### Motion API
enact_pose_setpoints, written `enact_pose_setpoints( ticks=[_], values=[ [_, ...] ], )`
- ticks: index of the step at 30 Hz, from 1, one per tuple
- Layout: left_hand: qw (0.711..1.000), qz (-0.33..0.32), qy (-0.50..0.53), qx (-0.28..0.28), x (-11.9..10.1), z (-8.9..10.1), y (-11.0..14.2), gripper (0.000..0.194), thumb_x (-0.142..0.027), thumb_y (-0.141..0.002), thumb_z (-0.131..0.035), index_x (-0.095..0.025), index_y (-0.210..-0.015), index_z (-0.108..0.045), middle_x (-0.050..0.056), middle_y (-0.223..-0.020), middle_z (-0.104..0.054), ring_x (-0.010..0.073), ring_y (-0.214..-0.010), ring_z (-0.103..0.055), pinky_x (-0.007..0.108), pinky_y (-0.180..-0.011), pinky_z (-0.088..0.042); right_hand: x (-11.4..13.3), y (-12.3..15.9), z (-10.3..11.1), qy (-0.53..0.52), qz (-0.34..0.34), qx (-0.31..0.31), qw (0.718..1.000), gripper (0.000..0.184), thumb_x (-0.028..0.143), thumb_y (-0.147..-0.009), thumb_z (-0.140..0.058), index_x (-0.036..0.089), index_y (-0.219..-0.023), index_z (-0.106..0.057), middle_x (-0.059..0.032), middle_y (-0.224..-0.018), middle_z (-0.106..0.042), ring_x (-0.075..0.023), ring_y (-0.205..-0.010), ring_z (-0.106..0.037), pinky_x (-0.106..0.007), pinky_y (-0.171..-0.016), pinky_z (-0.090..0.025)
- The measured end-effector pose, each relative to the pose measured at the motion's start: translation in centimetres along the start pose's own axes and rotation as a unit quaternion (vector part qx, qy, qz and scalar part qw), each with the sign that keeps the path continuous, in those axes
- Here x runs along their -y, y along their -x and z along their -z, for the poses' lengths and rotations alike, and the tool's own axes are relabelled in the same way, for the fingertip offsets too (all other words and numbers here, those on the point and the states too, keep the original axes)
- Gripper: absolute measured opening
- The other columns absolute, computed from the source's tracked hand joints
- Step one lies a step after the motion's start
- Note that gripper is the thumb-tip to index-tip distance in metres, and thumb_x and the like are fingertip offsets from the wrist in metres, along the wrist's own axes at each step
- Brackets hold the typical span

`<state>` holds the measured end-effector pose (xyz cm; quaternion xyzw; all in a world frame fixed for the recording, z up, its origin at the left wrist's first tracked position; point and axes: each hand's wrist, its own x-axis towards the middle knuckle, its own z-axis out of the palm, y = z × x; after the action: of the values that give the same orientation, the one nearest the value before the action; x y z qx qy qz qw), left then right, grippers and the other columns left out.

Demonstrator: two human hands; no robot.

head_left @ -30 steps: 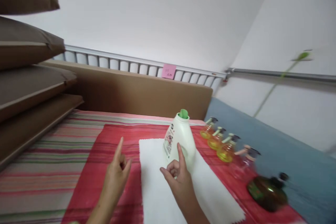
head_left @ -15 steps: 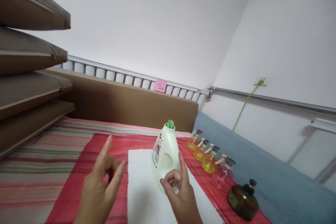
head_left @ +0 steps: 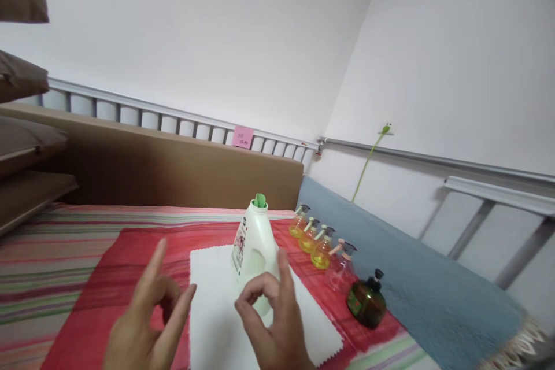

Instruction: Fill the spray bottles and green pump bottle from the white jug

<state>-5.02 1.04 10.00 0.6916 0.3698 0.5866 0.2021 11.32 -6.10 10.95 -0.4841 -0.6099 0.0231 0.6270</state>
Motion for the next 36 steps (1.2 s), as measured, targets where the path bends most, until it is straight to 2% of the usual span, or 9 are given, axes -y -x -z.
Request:
enact_pose_setpoints(
  ticks=[2,5,8,12,16,20,27,31,36],
  values=[
    [0.998,0.006,-0.008,0.056,1.5,-0.8,-0.4,0.07,-0.049,-0.082,-0.051,-0.023,-0.142,-0.025,-0.008,-0.059,-0.055,0.0121,-0.051,-0.056,0.021,-0.053,-0.049,-1.2,-0.3,-0.6,0.008,-0.072,0.026,0.997,0.082,0.013,-0.079,-0.053,0.034,-0.144,-0.006,0.0072,-0.071,-0.06,-0.0118,-0.063,-0.058,-0.027,-0.067,-0.049],
    [0.995,0.036,-0.012,0.091,3.3,-1.6,-0.7,0.071,-0.044,-0.085,-0.046,-0.023,-0.144,-0.013,-0.006,-0.067,-0.058,0.0127,-0.056,-0.057,0.023,-0.057,-0.049,-2.7,-0.6,-1.3,0.004,-0.145,0.032,0.989,0.081,0.02,-0.081,-0.051,0.027,-0.145,-0.001,0.0056,-0.07,-0.061,-0.0132,-0.063,-0.058,-0.028,-0.065,-0.049],
    [0.993,0.069,-0.012,0.1,4.0,-1.8,-0.7,0.072,-0.038,-0.086,-0.045,-0.022,-0.145,-0.008,-0.005,-0.07,-0.058,0.0137,-0.058,-0.057,0.025,-0.059,-0.048,-3.5,-0.5,-1.7,0.005,-0.149,0.028,0.988,0.081,0.025,-0.082,-0.052,0.024,-0.145,-0.001,0.0048,-0.07,-0.061,-0.0144,-0.063,-0.058,-0.029,-0.066,-0.048],
    [0.99,0.093,-0.017,0.11,4.1,-1.9,-0.7,0.071,-0.031,-0.085,-0.045,-0.022,-0.145,-0.008,-0.004,-0.072,-0.057,0.014,-0.059,-0.056,0.026,-0.06,-0.046,-4.1,-0.3,-1.7,0.008,-0.154,0.041,0.987,0.079,0.03,-0.084,-0.053,0.023,-0.145,-0.004,0.0035,-0.069,-0.062,-0.0152,-0.062,-0.059,-0.03,-0.064,-0.049],
    [0.987,0.1,-0.007,0.126,4.1,-2.2,-0.7,0.069,-0.027,-0.085,-0.044,-0.022,-0.145,-0.009,-0.003,-0.075,-0.058,0.0135,-0.061,-0.056,0.026,-0.064,-0.046,-5.0,-0.2,-1.6,0.027,-0.177,0.071,0.981,0.075,0.034,-0.085,-0.052,0.022,-0.145,-0.008,0.0025,-0.071,-0.062,-0.016,-0.063,-0.058,-0.031,-0.064,-0.051],
    [0.985,0.099,-0.011,0.139,4.3,-2.6,-0.5,0.069,-0.026,-0.085,-0.045,-0.021,-0.144,-0.011,-0.003,-0.073,-0.058,0.0138,-0.061,-0.056,0.027,-0.065,-0.046,-5.8,0.1,-1.5,0.015,-0.205,0.087,0.975,0.079,0.034,-0.085,-0.051,0.021,-0.145,-0.002,0.0017,-0.072,-0.061,-0.0166,-0.064,-0.058,-0.032,-0.063,-0.052],
    [0.984,0.103,0.0,0.148,4.6,-2.8,-0.3,0.07,-0.024,-0.084,-0.046,-0.021,-0.144,-0.012,-0.003,-0.074,-0.058,0.0138,-0.063,-0.055,0.027,-0.067,-0.046,-5.6,0.1,-1.3,0.033,-0.194,0.098,0.975,0.079,0.031,-0.085,-0.05,0.021,-0.146,-0.001,0.0012,-0.072,-0.062,-0.0169,-0.065,-0.059,-0.031,-0.062,-0.051],
    [0.983,0.113,0.017,0.144,4.5,-3.1,-0.1,0.07,-0.022,-0.083,-0.047,-0.022,-0.144,-0.014,-0.003,-0.075,-0.058,0.0139,-0.063,-0.054,0.027,-0.068,-0.044,-5.6,0.4,-1.2,0.025,-0.181,0.078,0.98,0.078,0.036,-0.084,-0.05,0.019,-0.146,-0.006,0.0014,-0.07,-0.062,-0.0165,-0.061,-0.058,-0.031,-0.062,-0.05],
    [0.982,0.119,0.039,0.143,4.0,-3.3,0.2,0.068,-0.018,-0.081,-0.05,-0.023,-0.143,-0.021,-0.001,-0.079,-0.061,0.014,-0.065,-0.054,0.027,-0.067,-0.043,-5.5,1.2,-0.8,0.018,-0.203,0.038,0.978,0.086,0.055,-0.079,-0.052,0.016,-0.145,-0.012,0.0012,-0.063,-0.062,-0.018,-0.057,-0.059,-0.03,-0.058,-0.049]
  ],
)
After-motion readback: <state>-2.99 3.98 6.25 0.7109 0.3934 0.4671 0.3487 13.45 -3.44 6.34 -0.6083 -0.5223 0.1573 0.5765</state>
